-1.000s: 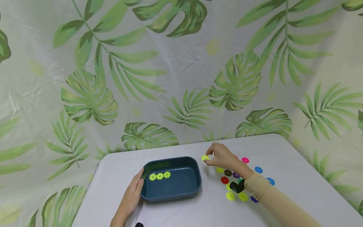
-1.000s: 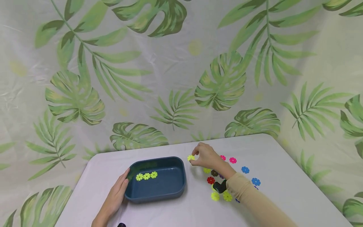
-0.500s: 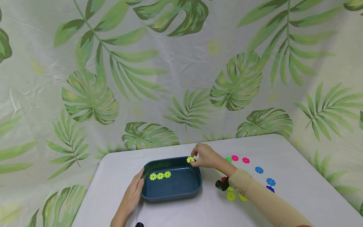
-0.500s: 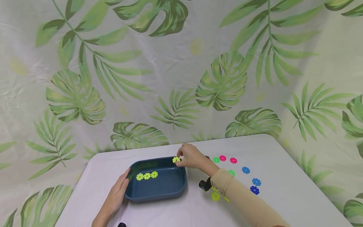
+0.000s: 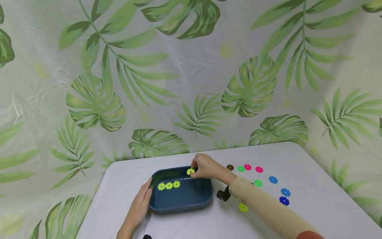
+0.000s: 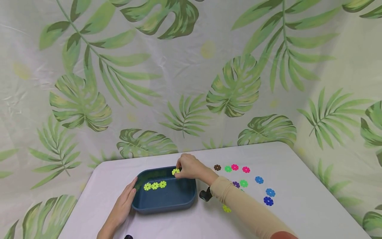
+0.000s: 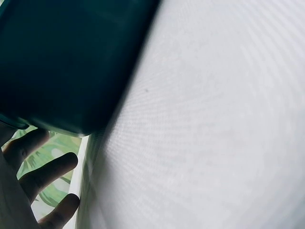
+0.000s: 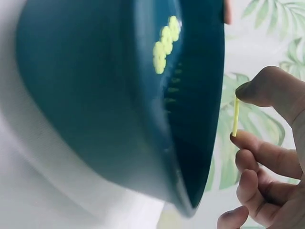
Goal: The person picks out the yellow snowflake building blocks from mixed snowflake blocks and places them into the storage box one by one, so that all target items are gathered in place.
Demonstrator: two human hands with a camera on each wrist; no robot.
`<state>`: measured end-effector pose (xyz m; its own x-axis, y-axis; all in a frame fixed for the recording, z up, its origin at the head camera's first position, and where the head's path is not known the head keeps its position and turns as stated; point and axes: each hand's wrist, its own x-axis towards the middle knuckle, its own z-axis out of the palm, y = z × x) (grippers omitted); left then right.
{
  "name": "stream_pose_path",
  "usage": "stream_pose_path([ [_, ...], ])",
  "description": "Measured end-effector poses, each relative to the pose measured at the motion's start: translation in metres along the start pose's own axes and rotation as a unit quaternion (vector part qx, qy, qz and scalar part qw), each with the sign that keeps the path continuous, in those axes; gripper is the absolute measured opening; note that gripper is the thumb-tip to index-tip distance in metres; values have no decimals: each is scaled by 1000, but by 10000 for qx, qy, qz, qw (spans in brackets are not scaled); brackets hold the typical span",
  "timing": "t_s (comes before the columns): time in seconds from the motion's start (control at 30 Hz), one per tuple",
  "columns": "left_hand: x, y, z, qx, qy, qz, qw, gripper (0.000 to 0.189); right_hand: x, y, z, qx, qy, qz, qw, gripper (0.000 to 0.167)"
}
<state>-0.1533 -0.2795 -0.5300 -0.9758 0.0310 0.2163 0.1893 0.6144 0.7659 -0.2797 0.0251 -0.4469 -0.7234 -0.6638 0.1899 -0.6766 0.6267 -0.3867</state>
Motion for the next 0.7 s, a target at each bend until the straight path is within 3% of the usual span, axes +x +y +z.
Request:
stream_pose_path([
  [0.53,-2,0,-1,-71,29,14,10000,50,28,-24,6,-602,-570,-264,9962,23],
  [0.7,0,-2,-1,-29,39,44,10000,50,34,-30,11,-973,-750,-162,9923,23],
])
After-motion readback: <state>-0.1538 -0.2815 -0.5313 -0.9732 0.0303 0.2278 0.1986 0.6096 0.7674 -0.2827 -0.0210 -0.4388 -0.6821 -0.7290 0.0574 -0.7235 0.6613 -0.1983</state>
